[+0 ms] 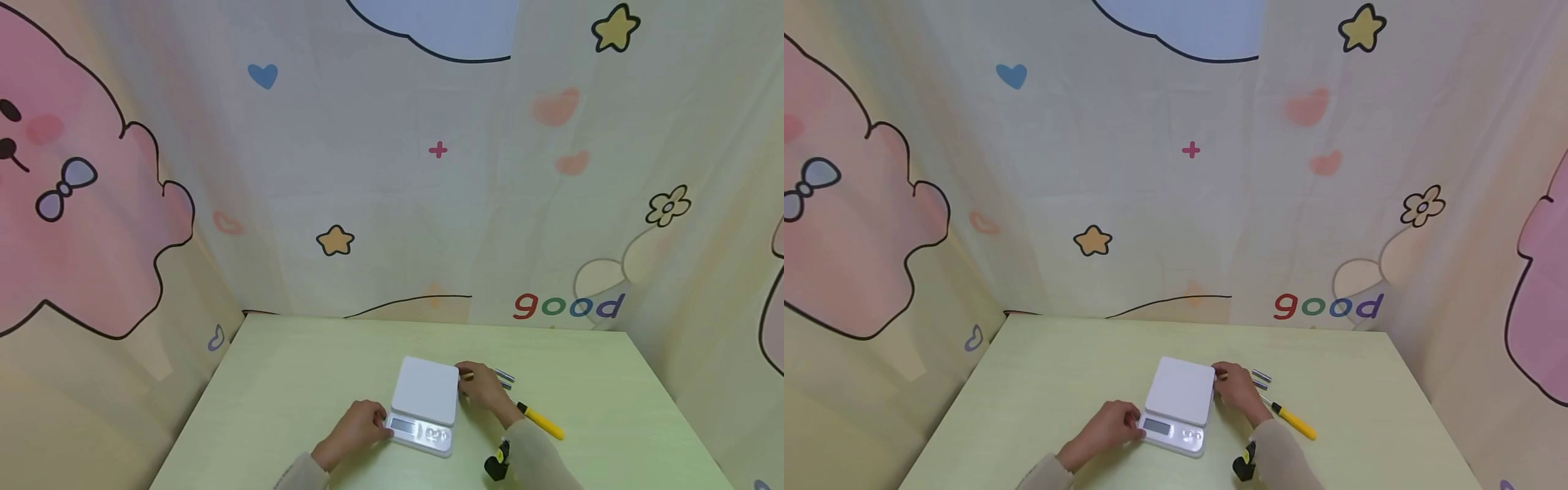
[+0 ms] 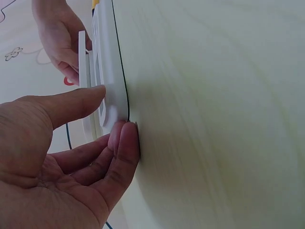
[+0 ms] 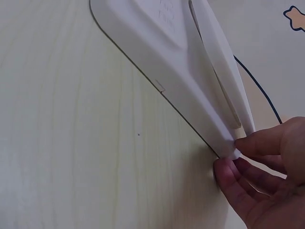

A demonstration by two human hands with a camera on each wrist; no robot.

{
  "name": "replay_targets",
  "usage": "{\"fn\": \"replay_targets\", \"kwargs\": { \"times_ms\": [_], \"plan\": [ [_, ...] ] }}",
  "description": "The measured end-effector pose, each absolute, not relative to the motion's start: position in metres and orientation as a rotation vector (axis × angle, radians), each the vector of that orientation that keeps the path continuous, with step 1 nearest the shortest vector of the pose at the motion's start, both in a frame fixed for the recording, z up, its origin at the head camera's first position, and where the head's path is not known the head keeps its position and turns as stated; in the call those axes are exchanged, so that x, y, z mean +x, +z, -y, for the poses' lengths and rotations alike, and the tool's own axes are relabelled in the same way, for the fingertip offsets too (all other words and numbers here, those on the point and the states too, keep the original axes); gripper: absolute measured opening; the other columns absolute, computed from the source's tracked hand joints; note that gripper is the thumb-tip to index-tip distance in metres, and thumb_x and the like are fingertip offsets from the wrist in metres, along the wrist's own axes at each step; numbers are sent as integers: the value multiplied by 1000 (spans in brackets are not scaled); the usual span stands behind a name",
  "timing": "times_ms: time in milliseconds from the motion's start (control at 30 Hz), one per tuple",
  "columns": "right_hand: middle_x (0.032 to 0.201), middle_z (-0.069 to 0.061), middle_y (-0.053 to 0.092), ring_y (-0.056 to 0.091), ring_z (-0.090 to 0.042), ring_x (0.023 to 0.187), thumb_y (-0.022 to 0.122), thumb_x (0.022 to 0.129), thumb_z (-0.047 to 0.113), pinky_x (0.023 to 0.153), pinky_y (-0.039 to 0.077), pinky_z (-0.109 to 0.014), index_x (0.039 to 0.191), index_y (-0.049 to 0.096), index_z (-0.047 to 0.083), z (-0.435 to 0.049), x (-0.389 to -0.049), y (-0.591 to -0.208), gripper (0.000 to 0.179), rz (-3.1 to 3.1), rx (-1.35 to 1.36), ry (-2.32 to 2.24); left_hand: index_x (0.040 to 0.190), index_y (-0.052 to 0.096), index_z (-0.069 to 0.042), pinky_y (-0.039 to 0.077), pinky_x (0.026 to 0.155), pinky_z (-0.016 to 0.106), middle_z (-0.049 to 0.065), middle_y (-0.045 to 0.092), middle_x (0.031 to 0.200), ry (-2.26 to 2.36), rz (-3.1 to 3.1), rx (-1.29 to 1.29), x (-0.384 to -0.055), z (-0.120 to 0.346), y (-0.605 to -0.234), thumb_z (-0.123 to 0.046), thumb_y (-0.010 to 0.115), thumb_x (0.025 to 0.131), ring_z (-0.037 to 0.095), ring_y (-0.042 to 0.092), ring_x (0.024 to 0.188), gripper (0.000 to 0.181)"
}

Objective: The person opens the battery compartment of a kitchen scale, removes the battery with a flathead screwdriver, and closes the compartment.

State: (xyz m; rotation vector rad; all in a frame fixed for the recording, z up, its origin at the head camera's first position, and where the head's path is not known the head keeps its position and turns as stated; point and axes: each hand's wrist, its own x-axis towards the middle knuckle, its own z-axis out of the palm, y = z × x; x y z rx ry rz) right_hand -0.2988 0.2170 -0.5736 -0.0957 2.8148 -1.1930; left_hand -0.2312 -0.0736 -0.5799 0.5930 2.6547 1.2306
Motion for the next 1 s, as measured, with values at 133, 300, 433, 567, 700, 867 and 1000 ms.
{"fn": "replay_targets", "kwargs": {
  "times_ms": [133,300,433,567,700,867,1000],
  "plan": [
    [116,-16,69,67,-32,104,63,90,5,79,58,-39,118,67,2,-215,-303,-574,28,-2811,-93,-1190,92,68,6,43,53,18,0,63,71,1228,-2662,587,-228,72,-580,-10,79,78,2,48,57,25],
    [113,-16,70,68,-31,102,64,90,4,76,58,-37,117,68,1,-212,-306,-575,28,-2806,-99,-1200,93,68,6,44,55,18,-1,64,71,1221,-2663,578,-225,71,-584,-11,80,77,2,49,57,26],
    [109,-16,71,69,-31,98,65,88,3,74,58,-36,113,70,2,-209,-306,-576,25,-2812,-116,-1238,90,68,3,44,55,19,-4,62,70,1202,-2681,553,-224,69,-588,-15,82,77,2,50,57,26],
    [106,-16,72,70,-32,97,66,87,2,76,58,-39,110,71,1,-208,-306,-576,24,-2828,-137,-1253,87,67,0,44,56,19,-5,60,69,1191,-2693,537,-222,68,-589,-17,82,76,3,49,58,25],
    [107,-16,71,69,-32,99,66,88,3,78,58,-40,112,70,1,-208,-307,-576,25,-2835,-130,-1234,88,67,-1,44,56,19,-5,60,70,1199,-2679,529,-221,68,-588,-19,81,76,3,49,59,26],
    [110,-16,71,69,-31,100,64,91,6,78,58,-38,116,68,1,-210,-306,-576,26,-2840,-135,-1211,98,69,3,46,58,21,-3,65,74,1192,-2684,551,-221,73,-581,-21,76,83,3,53,60,29],
    [116,-17,68,68,-32,102,61,93,6,76,58,-37,119,65,0,-212,-302,-573,28,-2849,-136,-1220,104,69,1,47,62,24,-2,67,79,1176,-2746,546,-226,80,-577,-25,70,88,5,57,68,31]
  ]
}}
